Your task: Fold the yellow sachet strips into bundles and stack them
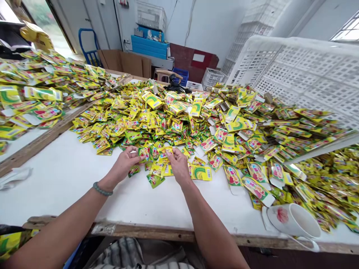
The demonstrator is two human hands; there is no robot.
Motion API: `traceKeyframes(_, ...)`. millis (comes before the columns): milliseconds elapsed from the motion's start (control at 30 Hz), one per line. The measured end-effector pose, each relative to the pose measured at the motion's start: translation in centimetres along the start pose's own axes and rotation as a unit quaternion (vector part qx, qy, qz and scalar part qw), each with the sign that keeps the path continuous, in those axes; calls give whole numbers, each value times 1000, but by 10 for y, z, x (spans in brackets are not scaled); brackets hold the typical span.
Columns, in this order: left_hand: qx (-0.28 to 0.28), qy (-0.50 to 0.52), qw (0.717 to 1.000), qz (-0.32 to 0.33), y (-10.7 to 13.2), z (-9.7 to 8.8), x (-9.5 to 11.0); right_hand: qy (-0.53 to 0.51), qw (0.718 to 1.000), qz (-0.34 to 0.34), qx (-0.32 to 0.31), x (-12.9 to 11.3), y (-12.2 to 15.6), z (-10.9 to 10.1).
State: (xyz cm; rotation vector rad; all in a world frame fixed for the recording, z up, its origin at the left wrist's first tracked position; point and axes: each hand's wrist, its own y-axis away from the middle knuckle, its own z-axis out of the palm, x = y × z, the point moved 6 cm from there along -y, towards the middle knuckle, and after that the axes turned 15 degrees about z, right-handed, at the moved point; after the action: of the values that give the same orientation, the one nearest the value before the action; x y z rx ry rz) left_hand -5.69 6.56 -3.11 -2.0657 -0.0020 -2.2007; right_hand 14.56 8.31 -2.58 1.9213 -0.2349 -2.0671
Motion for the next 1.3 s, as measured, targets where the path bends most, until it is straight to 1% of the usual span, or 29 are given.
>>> traceKeyframes(67, -17, 88, 995, -39, 7, 13, -3, -28, 999, 3, -24, 1, 5, 6)
traceKeyframes(167, -54, 147, 986, -53, 14, 27, -3, -45, 999, 6, -29, 4, 10, 14)
traceKeyframes(267, -71, 167, 982, -48, 16, 31, -1, -48, 999, 10, -19, 8, 11, 18)
traceKeyframes(367, -77, 159, 983, -55, 16, 32, 1, -65, 997, 13, -31, 9, 11, 17)
traceKeyframes(400, -82, 152, 983, -60, 17, 33, 1, -55, 998, 13, -38, 9, 11, 17)
traceKeyframes(467, -97, 133, 984, -70, 17, 34, 2, 7, 999, 3, -48, 8, 10, 16)
traceKeyframes(533, -112, 113, 984, -85, 18, 34, 0, 94, 994, -23, -51, 6, 9, 15)
traceKeyframes(600, -118, 107, 982, -105, 18, 33, -2, 170, 982, -65, -45, 1, 11, 16)
traceKeyframes(667, -116, 114, 979, -122, 19, 32, -5, 224, 968, -105, -31, -5, 13, 17)
traceKeyframes(733, -123, 109, 979, -123, 19, 32, -6, 255, 960, -117, -20, -7, 14, 19)
traceKeyframes(800, -154, 80, 979, -106, 20, 34, -4, 246, 964, -96, -26, -6, 15, 20)
traceKeyframes(867, -195, 46, 977, -76, 21, 36, -1, 210, 974, -64, -53, -4, 16, 22)
traceKeyframes(933, -230, 14, 972, -51, 23, 38, 0, 208, 973, -37, -90, -4, 20, 24)
traceKeyframes(967, -248, -3, 968, -44, 25, 39, 0, 235, 966, -25, -106, -3, 23, 25)
traceKeyframes(1033, -289, -45, 955, -44, 30, 42, -3, 320, 939, -15, -124, -3, 29, 24)
traceKeyframes(1100, -302, -86, 949, -34, 35, 46, -5, 378, 918, -24, -118, -6, 35, 17)
traceKeyframes(1133, -295, -111, 949, -11, 36, 48, -3, 382, 918, -29, -107, -9, 38, 10)
traceKeyframes(1167, -282, -143, 948, 31, 36, 51, 1, 371, 924, -31, -87, -13, 39, 0)
traceKeyframes(1200, -274, -181, 941, 87, 36, 54, 6, 352, 934, -29, -59, -16, 39, -12)
traceKeyframes(1233, -277, -221, 923, 149, 38, 59, 12, 328, 944, -24, -25, -21, 39, -26)
traceKeyframes(1267, -295, -263, 895, 207, 40, 66, 16, 307, 951, -20, 13, -25, 39, -40)
traceKeyframes(1300, -319, -305, 862, 250, 43, 72, 18, 297, 954, -17, 44, -30, 39, -53)
